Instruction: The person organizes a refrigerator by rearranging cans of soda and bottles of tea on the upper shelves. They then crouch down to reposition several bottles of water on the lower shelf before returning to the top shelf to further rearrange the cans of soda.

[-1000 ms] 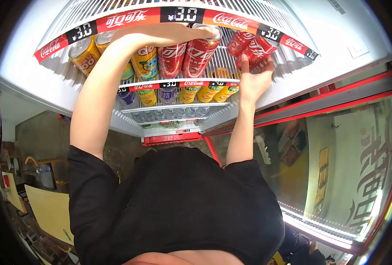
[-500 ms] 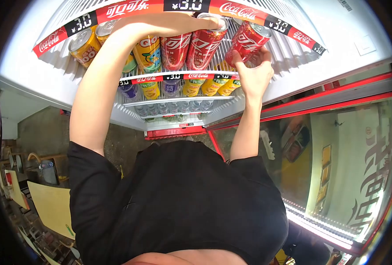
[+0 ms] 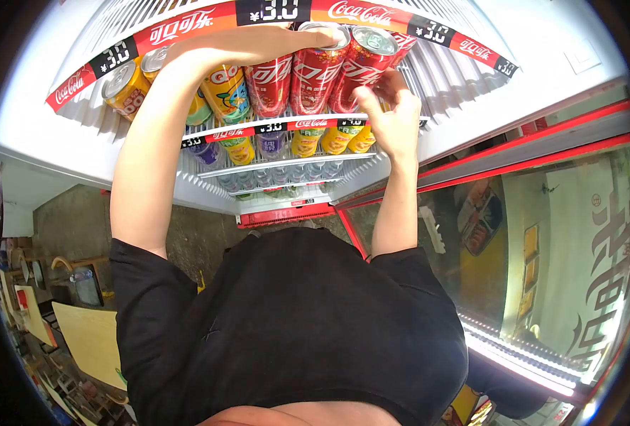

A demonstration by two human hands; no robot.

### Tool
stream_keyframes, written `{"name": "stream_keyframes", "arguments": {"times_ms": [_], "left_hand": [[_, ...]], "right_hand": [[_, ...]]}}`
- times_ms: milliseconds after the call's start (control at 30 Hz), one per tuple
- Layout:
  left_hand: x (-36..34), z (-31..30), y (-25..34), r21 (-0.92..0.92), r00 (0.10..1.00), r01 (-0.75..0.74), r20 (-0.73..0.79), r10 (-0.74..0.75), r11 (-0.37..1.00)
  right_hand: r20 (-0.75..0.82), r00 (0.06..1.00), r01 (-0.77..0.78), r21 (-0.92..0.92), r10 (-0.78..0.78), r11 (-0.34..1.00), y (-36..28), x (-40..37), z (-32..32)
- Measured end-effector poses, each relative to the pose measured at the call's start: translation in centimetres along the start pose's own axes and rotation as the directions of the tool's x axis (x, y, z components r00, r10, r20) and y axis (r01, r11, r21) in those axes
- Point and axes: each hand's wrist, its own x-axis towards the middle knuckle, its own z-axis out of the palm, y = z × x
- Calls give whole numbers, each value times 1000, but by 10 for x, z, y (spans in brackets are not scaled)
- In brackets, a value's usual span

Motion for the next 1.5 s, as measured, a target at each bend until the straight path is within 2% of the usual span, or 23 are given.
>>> {"name": "stream_keyframes", "arguments": {"times_ms": [100,200,233,367,500,533,633,667,767,900,1000,1100,1167,1267,1300,1367,1400,1467,1500], "left_hand": [[5,6,-10,42,997,28,-69,-25,999],[3,3,-3,112,992,107,-82,-98,988],[1,1,-2,143,990,4,-140,16,990],[-6,0,6,89,995,-1,-100,10,996],[-10,-2,11,66,996,22,-86,-16,998],[-11,-2,12,61,996,29,-82,-23,998],[-11,-1,14,50,997,36,-74,-32,998],[-10,-2,13,51,996,38,-77,-34,998],[-10,-3,13,54,996,37,-82,-33,998],[-9,-4,12,57,996,45,-83,-40,997],[-10,-3,11,62,995,59,-81,-54,996],[-15,-2,16,71,992,98,-80,-92,993],[-16,-2,21,76,989,136,-72,-131,988],[-22,-5,30,103,975,219,-63,-214,970],[-25,-6,36,123,964,264,-59,-259,957],[-35,-5,55,195,934,356,-73,-349,914],[-44,-4,70,272,928,373,-111,-356,887],[-61,1,95,413,913,408,-184,-364,814],[-67,8,79,463,958,257,-239,-160,848]], "right_hand": [[-129,980,139,-101,-152,985,7,7,-6],[-342,927,135,-81,-155,987,2,17,-1],[-406,901,133,-83,-155,988,5,23,-2],[-501,848,166,-61,-174,984,30,42,-10],[-405,914,-5,59,28,998,41,63,-7],[-332,933,-96,137,137,986,32,60,-6],[-151,970,-158,189,188,969,34,59,-13],[-100,978,-159,205,182,966,32,57,-14],[-28,988,-150,88,153,985,28,50,-14],[121,979,-181,129,165,975,31,45,-17],[150,978,-160,93,145,983,30,43,-16],[107,981,-154,-61,160,986,20,39,-16],[175,983,-35,-125,57,992,22,41,-18],[222,972,-64,-50,73,997,29,42,-19],[131,991,27,-37,-22,999,26,41,-14],[212,975,-56,-59,68,997,61,46,-29],[225,973,-24,-139,55,990,66,48,-33],[145,989,34,-61,-25,998,59,45,-21],[105,993,63,-22,-60,998,54,44,-16]]}}
